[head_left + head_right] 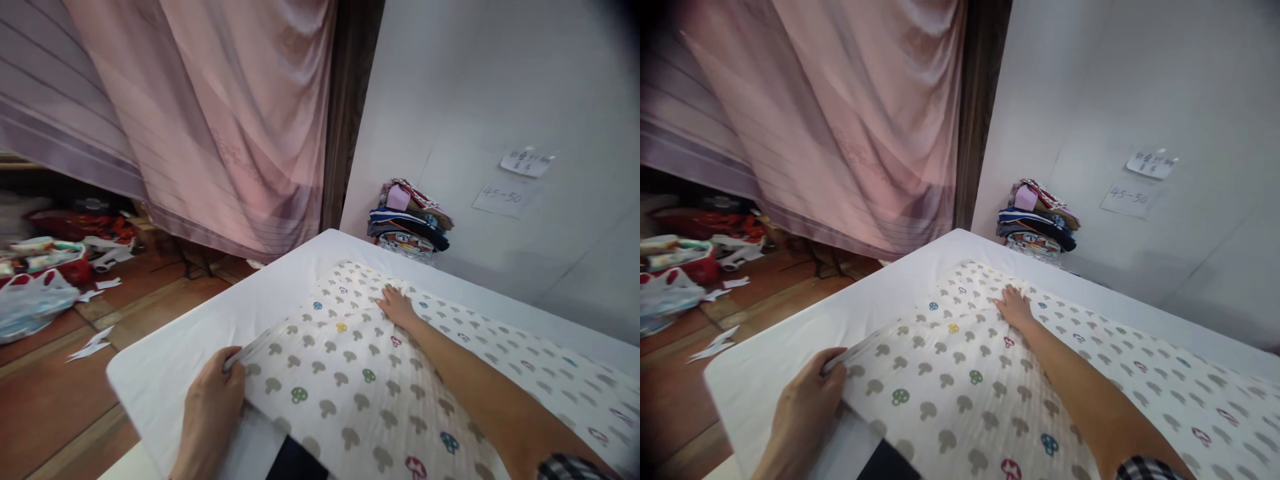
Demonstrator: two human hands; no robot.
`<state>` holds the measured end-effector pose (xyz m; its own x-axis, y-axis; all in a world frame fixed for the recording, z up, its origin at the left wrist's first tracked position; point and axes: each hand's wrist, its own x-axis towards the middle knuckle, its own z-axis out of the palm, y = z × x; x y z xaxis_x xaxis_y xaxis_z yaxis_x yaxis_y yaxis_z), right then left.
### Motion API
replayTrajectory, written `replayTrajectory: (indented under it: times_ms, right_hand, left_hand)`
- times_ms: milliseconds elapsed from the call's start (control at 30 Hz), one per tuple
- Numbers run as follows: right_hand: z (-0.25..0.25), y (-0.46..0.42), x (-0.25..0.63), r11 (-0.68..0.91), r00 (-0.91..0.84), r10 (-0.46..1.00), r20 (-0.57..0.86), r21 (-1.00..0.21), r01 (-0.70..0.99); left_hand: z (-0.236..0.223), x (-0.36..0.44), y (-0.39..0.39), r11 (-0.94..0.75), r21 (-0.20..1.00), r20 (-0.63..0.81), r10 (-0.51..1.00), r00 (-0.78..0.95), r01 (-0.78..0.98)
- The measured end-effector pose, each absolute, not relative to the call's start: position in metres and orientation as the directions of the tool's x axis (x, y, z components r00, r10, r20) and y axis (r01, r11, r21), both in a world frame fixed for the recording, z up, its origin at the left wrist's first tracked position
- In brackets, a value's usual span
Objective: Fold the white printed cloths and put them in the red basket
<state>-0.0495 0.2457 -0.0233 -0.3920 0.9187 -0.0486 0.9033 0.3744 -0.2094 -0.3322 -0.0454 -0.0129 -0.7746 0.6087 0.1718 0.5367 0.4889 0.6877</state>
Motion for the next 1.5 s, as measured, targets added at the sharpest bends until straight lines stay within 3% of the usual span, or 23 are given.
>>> replayTrajectory:
  times_ms: [133,333,700,867,1100,1367,1500]
  right_hand:
    - [-0.024,0.253,-0.059,0.380,-0.399,0.915,-0.055,-0.209,0.901]
    - [-0.005,0.279,-0.096,0.447,-0.435,0.894,0.107,-0.178,0.877]
    - [-0.009,0.346,-0.138,0.222,-0.229,0.973,-0.028,-0.155,0.963]
    - [-0.013,0.363,-0.140,0.231,-0.242,0.969,-0.038,-0.190,0.954]
    - [-0.018,0.361,-0.154,0.167,-0.156,0.986,0.060,-0.311,0.935]
    - [-0.016,0.313,-0.144,0.333,-0.330,0.940,0.083,-0.427,0.841]
    - [-0.022,0.262,-0.134,0.549,-0.515,0.836,0.191,-0.325,0.770]
  left_hand:
    - [-0.010,-0.331,-0.044,0.513,0.649,0.157,0.633,-0.758,0.562]
    - [-0.010,-0.332,-0.044,0.556,0.632,0.089,0.640,-0.764,0.539]
    - [-0.015,-0.332,-0.047,0.496,0.720,0.080,0.634,-0.769,0.485]
    - [-0.016,-0.330,-0.049,0.523,0.722,0.040,0.622,-0.782,0.453]
    - [-0.013,-0.328,-0.050,0.577,0.720,-0.004,0.558,-0.830,0.385]
    - [-0.011,-0.329,-0.048,0.591,0.676,-0.006,0.601,-0.799,0.439]
    - [-0.010,-0.331,-0.047,0.590,0.658,0.002,0.620,-0.785,0.468]
